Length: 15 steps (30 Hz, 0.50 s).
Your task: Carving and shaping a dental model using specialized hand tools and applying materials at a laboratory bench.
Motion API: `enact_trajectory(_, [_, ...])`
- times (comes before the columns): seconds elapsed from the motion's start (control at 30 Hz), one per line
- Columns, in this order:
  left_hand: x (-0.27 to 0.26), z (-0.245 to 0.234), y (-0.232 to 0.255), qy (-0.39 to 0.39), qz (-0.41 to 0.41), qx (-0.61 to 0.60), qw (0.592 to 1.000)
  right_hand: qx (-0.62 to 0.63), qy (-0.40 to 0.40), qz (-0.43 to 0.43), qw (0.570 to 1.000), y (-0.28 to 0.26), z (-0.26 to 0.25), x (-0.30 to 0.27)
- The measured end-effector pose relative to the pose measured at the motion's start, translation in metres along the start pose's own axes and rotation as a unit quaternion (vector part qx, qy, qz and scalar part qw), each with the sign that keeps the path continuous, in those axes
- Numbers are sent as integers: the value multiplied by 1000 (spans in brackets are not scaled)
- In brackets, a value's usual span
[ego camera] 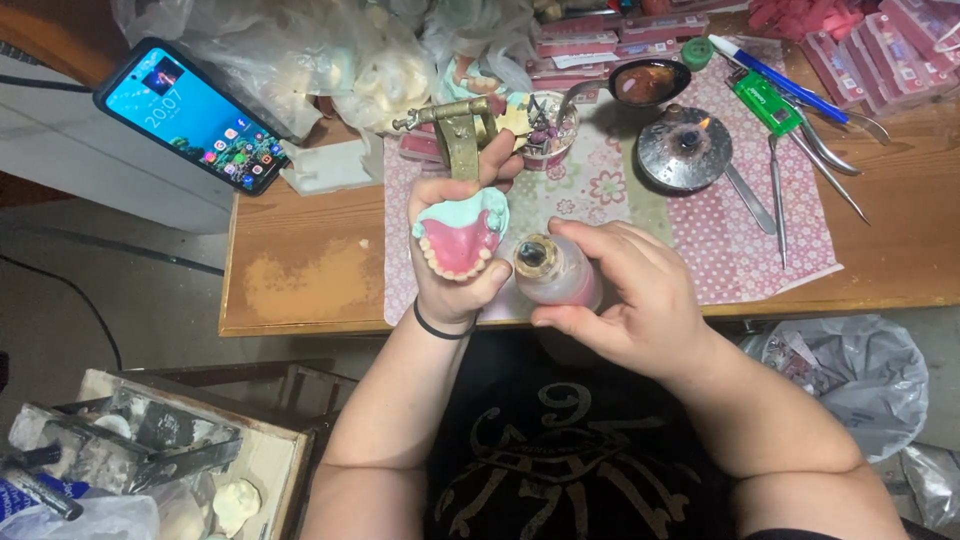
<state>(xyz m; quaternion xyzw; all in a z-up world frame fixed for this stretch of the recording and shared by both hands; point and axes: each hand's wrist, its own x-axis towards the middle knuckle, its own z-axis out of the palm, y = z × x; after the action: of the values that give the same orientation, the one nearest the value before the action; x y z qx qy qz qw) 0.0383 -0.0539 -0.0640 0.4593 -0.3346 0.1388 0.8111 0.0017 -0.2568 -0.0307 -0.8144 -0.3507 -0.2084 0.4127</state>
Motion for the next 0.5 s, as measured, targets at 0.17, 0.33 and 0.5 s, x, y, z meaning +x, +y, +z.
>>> enact_trajectory(0.17, [-1,0,0,8,-2,-13,1000,14,-32,10,999,-3,-4,4])
enact_trajectory(0.33, [-2,-1,-1,4,-7,-15,1000,30,-38,24,999,-2,-4,3])
enact_trajectory(0.5, [-3,0,0,6,-13,-23,1000,32,-53,21,998,-4,-8,8])
